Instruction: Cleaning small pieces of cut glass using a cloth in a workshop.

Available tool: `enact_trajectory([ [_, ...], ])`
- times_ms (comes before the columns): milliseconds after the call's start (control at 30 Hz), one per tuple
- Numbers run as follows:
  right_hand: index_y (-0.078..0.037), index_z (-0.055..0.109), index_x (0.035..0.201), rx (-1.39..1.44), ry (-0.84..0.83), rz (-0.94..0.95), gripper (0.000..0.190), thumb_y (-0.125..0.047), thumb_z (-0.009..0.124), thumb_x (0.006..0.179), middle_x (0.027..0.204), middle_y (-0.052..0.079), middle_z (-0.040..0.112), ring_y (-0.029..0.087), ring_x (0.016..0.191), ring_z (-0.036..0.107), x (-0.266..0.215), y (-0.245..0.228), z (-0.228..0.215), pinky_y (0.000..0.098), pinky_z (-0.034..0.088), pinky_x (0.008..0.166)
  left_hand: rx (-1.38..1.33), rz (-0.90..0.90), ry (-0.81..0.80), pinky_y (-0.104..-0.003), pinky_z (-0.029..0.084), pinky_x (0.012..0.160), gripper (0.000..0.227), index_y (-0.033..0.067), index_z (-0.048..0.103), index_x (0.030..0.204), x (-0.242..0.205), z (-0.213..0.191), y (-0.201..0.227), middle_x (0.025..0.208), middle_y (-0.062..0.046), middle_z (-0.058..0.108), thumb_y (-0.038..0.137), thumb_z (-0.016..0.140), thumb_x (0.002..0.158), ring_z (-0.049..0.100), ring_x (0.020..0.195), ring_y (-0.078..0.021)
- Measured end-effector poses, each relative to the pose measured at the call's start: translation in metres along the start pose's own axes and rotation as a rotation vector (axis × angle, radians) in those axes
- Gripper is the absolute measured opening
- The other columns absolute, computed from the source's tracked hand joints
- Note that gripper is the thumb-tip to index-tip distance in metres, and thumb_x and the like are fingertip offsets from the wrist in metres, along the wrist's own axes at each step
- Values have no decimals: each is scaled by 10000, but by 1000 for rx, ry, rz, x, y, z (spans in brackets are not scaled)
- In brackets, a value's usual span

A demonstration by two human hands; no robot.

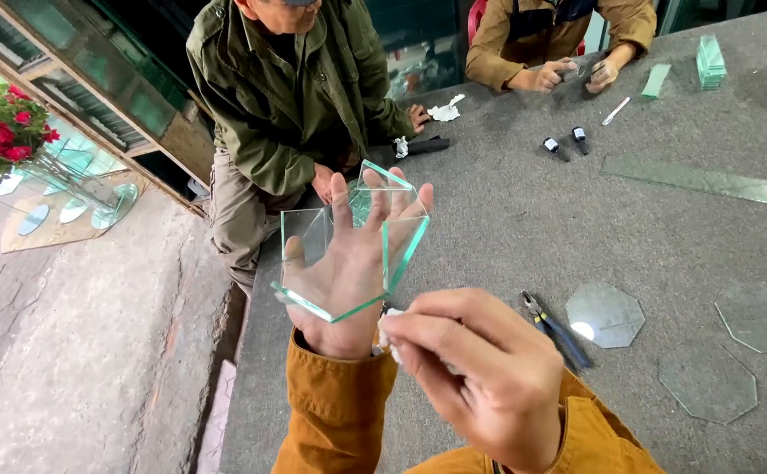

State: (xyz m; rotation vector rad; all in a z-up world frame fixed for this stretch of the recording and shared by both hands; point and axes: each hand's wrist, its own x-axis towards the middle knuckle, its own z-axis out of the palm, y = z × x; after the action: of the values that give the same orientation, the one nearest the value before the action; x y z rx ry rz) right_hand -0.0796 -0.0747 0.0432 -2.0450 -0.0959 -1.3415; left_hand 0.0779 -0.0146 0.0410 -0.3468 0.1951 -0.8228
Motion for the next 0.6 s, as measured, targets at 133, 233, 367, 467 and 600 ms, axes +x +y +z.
enact_trajectory([
  [133, -66, 795, 1018, -1, 9, 197, 129, -127, 682, 1032, 1002, 98, 780, 196, 913, 760, -1, 20, -14, 298, 592, 853, -7, -4, 23, -798, 57, 1322, 557, 38, 629, 1329, -1, 1, 0, 1430, -290, 535, 379, 555, 894, 409, 1478, -519],
  [233, 6, 703, 1105, 492, 117, 578, 86, -29, 634, 1066, 1166, 153, 778, 150, 860, 702, -7, 31, -14, 249, 578, 704, -4, -68, 3, -788, 22, 1328, 609, 50, 623, 1416, 0, -1, 0, 1481, -277, 506, 294, 599, 858, 402, 1485, -511],
  [367, -80, 527, 1133, 712, 142, 660, 39, -118, 532, 1125, 931, 165, 723, 127, 570, 492, -12, 28, -8, 256, 435, 505, 61, -54, -3, -812, 49, 1317, 604, 26, 635, 1359, 3, -2, -1, 1512, -273, 502, 210, 654, 784, 393, 1506, -523],
  [467, -80, 523, 1198, 430, 107, 509, 196, -224, 586, 1082, 850, 94, 673, 87, 585, 522, -18, 22, -3, 227, 434, 543, 176, -2, -36, -856, 69, 1282, 569, 71, 584, 1286, 5, -2, -10, 1465, -252, 481, 213, 730, 755, 441, 1427, -511],
  [600, -52, 758, 1136, -173, 56, 30, 192, -219, 744, 1042, 886, 68, 733, 240, 694, 593, 4, 19, 1, 357, 490, 691, 476, 33, -135, -855, 226, 1250, 280, 130, 740, 983, 8, 1, -13, 1100, -217, 776, 399, 666, 953, 697, 1126, -512],
])
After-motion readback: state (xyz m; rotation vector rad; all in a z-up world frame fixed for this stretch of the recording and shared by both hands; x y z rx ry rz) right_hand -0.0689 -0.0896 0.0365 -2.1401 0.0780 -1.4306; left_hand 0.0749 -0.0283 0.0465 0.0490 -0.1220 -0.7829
